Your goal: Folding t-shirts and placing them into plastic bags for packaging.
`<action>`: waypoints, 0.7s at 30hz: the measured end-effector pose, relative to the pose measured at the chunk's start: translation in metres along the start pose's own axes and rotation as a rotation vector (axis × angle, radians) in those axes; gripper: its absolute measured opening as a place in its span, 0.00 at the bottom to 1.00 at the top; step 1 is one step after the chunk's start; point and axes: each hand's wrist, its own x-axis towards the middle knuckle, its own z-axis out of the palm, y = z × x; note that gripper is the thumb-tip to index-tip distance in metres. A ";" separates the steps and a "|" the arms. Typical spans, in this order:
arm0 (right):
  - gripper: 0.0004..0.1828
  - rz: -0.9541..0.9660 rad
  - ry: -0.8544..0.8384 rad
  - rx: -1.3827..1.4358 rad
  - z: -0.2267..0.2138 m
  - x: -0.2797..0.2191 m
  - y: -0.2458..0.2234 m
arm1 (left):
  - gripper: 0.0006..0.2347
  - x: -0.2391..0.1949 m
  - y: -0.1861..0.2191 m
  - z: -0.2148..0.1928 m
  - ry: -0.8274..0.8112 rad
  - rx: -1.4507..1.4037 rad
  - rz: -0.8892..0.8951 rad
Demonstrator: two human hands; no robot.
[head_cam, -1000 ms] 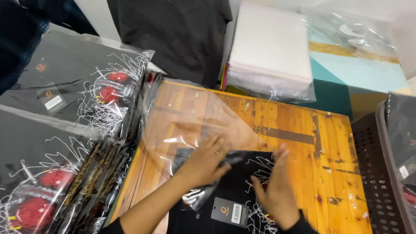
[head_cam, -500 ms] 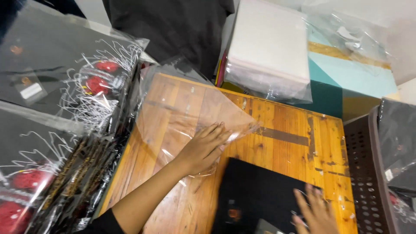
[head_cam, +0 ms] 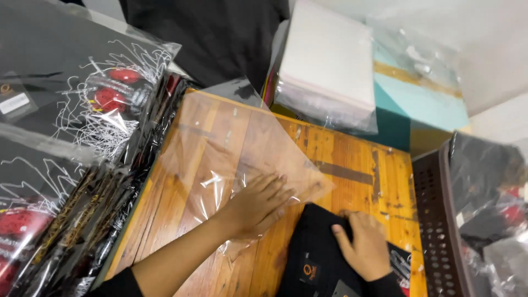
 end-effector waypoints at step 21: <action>0.10 -0.106 0.079 0.539 0.033 0.055 -0.003 | 0.22 0.002 0.015 -0.003 -0.015 -0.158 0.038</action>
